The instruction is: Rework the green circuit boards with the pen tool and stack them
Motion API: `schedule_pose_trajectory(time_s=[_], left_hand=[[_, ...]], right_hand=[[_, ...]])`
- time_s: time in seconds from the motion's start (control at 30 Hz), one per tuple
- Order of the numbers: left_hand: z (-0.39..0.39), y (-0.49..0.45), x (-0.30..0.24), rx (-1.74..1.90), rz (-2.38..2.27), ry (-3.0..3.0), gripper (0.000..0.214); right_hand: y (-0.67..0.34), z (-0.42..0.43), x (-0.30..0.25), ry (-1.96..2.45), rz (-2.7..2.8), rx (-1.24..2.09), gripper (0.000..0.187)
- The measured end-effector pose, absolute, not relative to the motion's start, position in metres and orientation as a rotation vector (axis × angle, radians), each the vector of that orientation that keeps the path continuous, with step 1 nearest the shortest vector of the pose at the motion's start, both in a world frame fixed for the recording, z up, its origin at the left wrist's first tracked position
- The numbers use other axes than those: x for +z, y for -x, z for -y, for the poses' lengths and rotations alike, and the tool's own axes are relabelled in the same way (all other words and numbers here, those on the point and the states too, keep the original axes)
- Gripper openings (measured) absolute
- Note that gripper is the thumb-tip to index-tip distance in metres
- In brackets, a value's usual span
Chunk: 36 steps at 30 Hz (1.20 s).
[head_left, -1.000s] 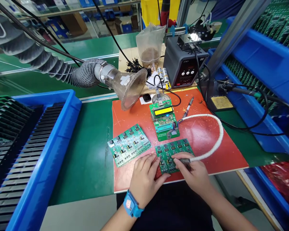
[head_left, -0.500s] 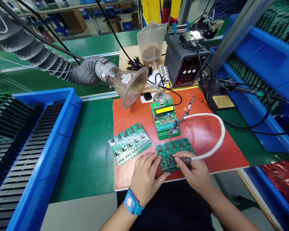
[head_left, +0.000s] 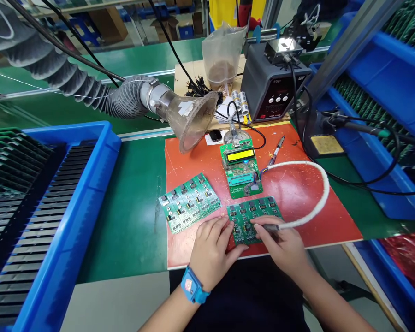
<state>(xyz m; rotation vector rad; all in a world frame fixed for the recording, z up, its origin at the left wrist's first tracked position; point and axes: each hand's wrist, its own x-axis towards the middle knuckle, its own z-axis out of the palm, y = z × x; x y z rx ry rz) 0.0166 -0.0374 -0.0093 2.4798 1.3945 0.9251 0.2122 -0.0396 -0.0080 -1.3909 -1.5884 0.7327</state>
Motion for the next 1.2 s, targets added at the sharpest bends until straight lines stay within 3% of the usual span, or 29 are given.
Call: schedule_pose_trajectory(time_s=[0.53, 0.8, 1.2], left_hand=[[0.038, -0.017, -0.010, 0.909, -1.409, -2.480, 0.049], [0.039, -0.017, -0.010, 0.909, -1.417, -2.474, 0.048], [0.038, -0.017, -0.008, 0.914, -1.402, -2.463, 0.042]], right_hand=[[-0.196, 0.042, -0.002, 1.430, 1.385, 0.891, 0.009], [-0.192, 0.038, -0.004, 1.406, 1.638, 0.711, 0.008], [-0.189, 0.038, -0.006, 1.438, 1.718, 0.694, 0.012]])
